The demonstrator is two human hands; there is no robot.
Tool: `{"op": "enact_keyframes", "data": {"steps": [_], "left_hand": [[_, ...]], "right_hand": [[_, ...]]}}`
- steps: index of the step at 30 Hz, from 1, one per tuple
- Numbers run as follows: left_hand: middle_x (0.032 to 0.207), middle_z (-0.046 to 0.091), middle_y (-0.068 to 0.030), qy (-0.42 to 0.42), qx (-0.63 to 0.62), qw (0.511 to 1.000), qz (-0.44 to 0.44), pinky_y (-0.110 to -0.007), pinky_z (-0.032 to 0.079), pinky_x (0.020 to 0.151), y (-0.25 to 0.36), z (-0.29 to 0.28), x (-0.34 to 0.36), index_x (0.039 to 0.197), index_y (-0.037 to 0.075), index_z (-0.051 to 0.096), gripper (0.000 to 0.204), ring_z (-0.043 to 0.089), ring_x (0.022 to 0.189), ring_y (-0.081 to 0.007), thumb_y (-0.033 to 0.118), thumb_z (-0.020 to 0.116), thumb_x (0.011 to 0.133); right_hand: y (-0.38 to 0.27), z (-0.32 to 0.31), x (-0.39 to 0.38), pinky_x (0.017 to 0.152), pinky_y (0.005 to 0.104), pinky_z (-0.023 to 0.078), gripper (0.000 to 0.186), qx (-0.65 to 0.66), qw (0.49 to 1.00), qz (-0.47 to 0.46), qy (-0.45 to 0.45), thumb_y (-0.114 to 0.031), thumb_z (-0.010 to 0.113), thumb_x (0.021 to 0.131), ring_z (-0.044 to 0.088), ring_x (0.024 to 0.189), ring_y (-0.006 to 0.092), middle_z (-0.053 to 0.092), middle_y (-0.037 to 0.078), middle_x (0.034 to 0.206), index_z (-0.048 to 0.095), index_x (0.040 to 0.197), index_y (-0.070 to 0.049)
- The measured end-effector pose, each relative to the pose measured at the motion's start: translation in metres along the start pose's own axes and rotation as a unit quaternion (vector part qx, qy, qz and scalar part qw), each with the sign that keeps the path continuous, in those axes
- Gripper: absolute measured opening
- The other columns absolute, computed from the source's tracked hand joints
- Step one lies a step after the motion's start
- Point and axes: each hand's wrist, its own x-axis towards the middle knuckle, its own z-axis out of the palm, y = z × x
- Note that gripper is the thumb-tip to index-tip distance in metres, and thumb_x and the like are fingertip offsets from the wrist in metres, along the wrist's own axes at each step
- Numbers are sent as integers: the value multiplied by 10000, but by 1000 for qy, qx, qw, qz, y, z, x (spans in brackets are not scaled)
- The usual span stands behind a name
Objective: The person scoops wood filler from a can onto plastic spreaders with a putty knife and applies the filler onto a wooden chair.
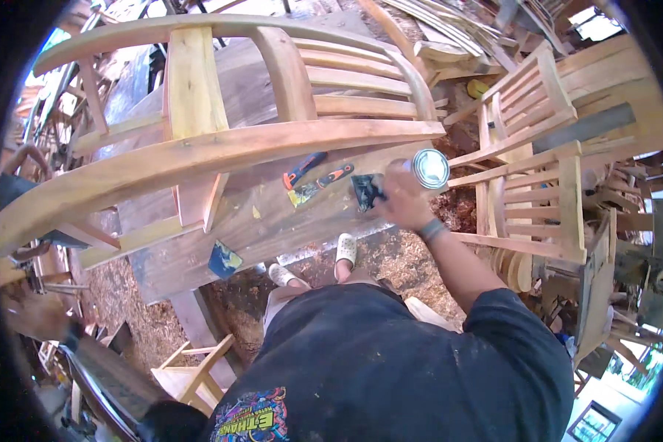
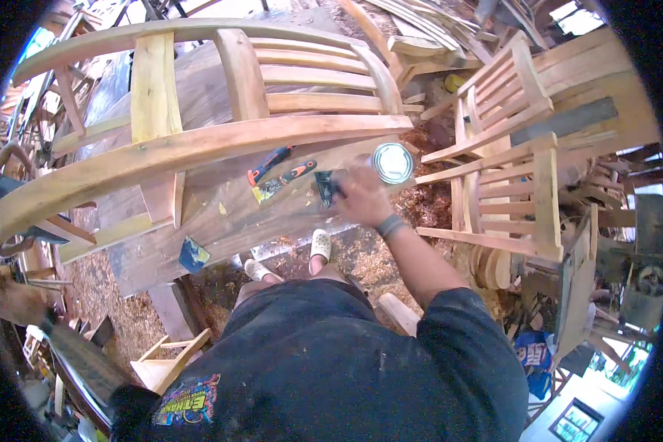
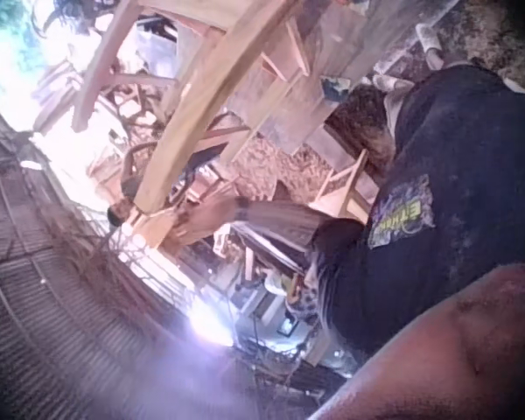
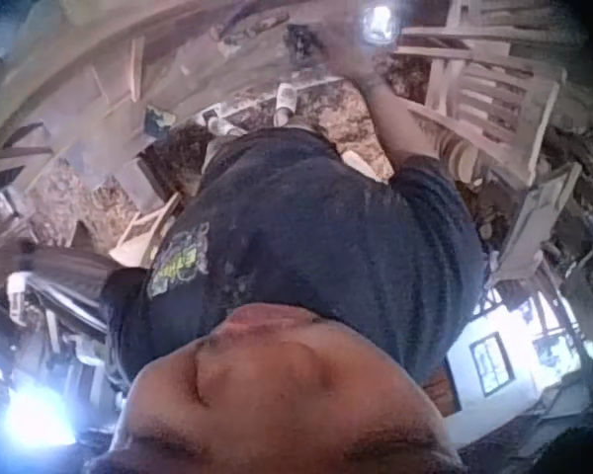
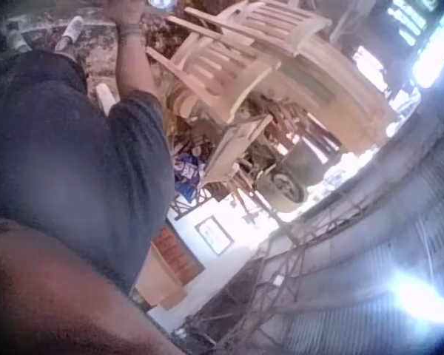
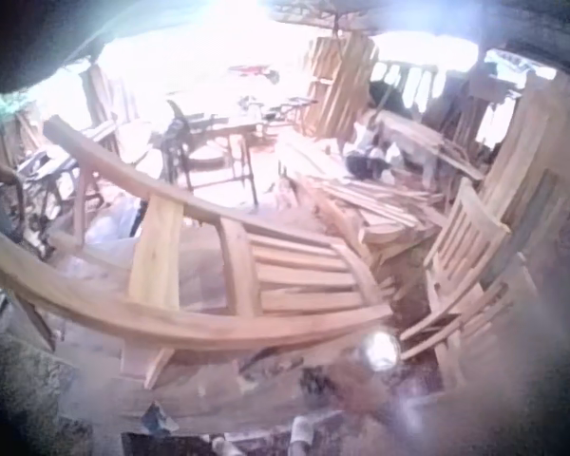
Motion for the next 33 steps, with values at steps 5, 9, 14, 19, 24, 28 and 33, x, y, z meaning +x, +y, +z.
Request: {"op": "enact_keyframes", "data": {"steps": [5, 9, 14, 19, 24, 28, 33], "left_hand": [[1397, 602, -244, -69, 173, 978, -94, -474, 535, 1081, -153, -27, -253, 1360, -69, 571, 364, 619, 1256, -360, 137, 638, 1067], [1437, 592, -299, -311, 426, 836, -152, -560, 468, 1126, -196, -66, -438, 1501, 1, 532, 715, 580, 1292, -476, 431, 784, 988], [1426, 631, -278, -403, 390, 796, -228, -551, 461, 1113, -174, 3, -513, 1278, 8, 746, 681, 614, 1280, -465, 632, 654, 1020], [1358, 652, -226, -244, 304, 816, -428, -529, 484, 1086, -140, 49, -534, 1469, -50, 521, 758, 654, 1148, -466, 385, 859, 948], [1334, 700, -242, -202, 290, 827, -437, -529, 590, 1020, -160, 25, -552, 1440, 75, 555, 962, 698, 1247, -421, 459, 1010, 684], [1325, 690, -251, -155, 181, 807, -540, -458, 536, 1087, -109, 23, -525, 1418, -43, 463, 826, 693, 1233, -381, 194, 962, 803], [1242, 696, -247, -139, 94, 789, -591, -451, 574, 1001, -121, 5, -525, 1386, 7, 399, 801, 717, 1139, -334, 206, 952, 841]], "right_hand": [[-8, 39, -11, 1271, 658, 321, 1022, -33, 994, 35, -98, -468, 818, 847, 342, 1576, 525, 349, 275, 1703, 382, 1682, -73], [-25, 51, -10, 1258, 649, 338, 1046, -90, 990, -23, -107, -411, 827, 833, 387, 1544, 508, 361, 294, 1684, 346, 1690, -52], [-1, 51, -4, 1193, 610, 423, 758, -104, 977, -181, -49, -312, 793, 888, 518, 1422, 467, 516, 228, 1568, 548, 1565, -76], [-12, 26, 14, 1169, 573, 434, 700, 1, 969, -163, -186, -319, 791, 910, 507, 1392, 458, 528, 253, 1521, 569, 1531, -86], [1, 59, 13, 1286, 676, 284, 1263, -108, 966, -152, -176, -593, 874, 786, 349, 1488, 638, 361, 417, 1608, 265, 1689, 46], [-14, 47, 2, 1274, 658, 306, 1003, -133, 964, -176, -147, -398, 804, 867, 407, 1481, 586, 409, 381, 1611, 358, 1656, 33], [-6, 59, 21, 1175, 672, 375, 875, -101, 951, -262, -126, -420, 779, 877, 470, 1352, 579, 470, 358, 1512, 472, 1546, 53]]}}
